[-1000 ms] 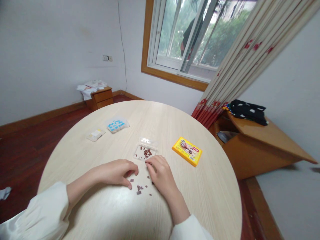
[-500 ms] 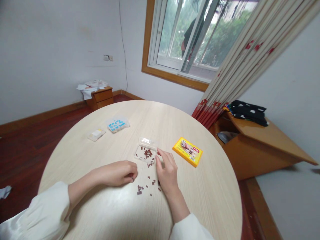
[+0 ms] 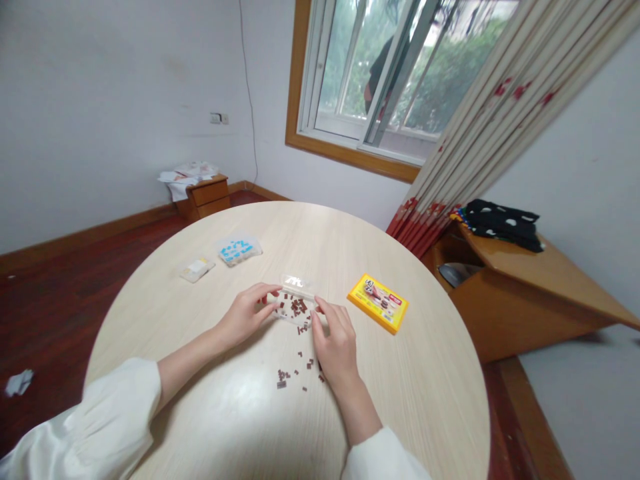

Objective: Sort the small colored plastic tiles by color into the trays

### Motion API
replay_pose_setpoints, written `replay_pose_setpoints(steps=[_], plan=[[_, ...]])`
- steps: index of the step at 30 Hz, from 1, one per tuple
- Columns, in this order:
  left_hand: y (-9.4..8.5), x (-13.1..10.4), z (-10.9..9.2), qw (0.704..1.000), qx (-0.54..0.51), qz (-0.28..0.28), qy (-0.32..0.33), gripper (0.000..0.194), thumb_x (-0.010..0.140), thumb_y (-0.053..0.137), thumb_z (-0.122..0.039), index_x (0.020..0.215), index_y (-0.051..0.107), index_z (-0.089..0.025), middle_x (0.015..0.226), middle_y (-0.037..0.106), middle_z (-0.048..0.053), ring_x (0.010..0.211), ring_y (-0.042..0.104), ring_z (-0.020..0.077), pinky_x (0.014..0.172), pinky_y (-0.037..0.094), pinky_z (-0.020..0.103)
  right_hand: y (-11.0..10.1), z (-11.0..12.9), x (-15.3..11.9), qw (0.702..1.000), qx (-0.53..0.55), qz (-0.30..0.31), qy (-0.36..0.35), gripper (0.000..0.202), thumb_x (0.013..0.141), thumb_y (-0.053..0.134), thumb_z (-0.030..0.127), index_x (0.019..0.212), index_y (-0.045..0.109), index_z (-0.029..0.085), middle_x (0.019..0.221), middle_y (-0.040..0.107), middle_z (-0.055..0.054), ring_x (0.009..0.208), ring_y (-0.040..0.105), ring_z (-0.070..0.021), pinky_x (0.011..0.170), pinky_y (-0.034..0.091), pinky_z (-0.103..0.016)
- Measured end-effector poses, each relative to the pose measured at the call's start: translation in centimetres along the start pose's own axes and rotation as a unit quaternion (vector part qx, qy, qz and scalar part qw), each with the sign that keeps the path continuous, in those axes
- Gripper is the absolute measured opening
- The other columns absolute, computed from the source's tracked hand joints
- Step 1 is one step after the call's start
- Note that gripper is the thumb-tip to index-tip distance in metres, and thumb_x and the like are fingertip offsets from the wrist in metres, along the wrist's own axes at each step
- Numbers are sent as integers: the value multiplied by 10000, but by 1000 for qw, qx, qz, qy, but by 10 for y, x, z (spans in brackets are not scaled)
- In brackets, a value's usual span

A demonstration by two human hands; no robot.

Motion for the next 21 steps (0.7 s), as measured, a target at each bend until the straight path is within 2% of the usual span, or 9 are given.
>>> replay_pose_setpoints(steps=[2,4,7,10,16,21], plan=[[0,-1,1,1000,-5,-5,-7,448,797,576,-168,1235,483,-181,1025,611,66,776,531,137,746,440,298,1,-2,0,1000,-8,10,18,241,880,466,215,1078,600,180,827,650,-72,777,594,-193,707,487,-340],[0,-1,1,1000,-11,-5,-20,521,793,578,-182,1289,421,-197,992,614,46,734,522,124,729,436,283,3,-5,0,998,-22,36,46,258,880,441,220,1074,606,179,788,651,-60,721,588,-187,691,475,-332],[-1,-1,1,999,-19,7,-43,433,823,529,-209,1245,436,-180,801,611,-1,623,497,108,638,408,246,11,-8,-3,990,-43,108,78,295,885,409,229,1103,599,170,733,652,-50,689,579,-195,678,454,-331],[-2,-2,1,998,-11,17,-59,332,865,453,-244,1187,460,-161,629,554,-36,553,481,110,567,362,231,18,-8,-6,983,-45,163,72,318,898,394,228,1158,569,176,831,679,-74,775,588,-209,748,430,-358],[1,-3,-1,997,17,52,-60,314,882,404,-261,1176,459,-164,577,527,-48,528,478,117,553,337,233,21,-10,-7,984,-40,159,70,335,932,345,249,1206,528,186,990,684,-103,915,587,-225,865,350,-426],[3,-3,-2,995,40,75,-52,288,878,397,-249,1134,498,-164,612,551,-27,560,499,129,578,349,243,25,-19,-10,981,-61,168,75,287,870,377,135,1056,595,161,1001,672,-111,934,572,-239,839,364,-418]])
Point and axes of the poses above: each hand's wrist, its own x-axis towards the middle knuckle, its own y-axis out of the palm, z = x × y, the point moved 5 cm from there along x, towards the middle knuckle
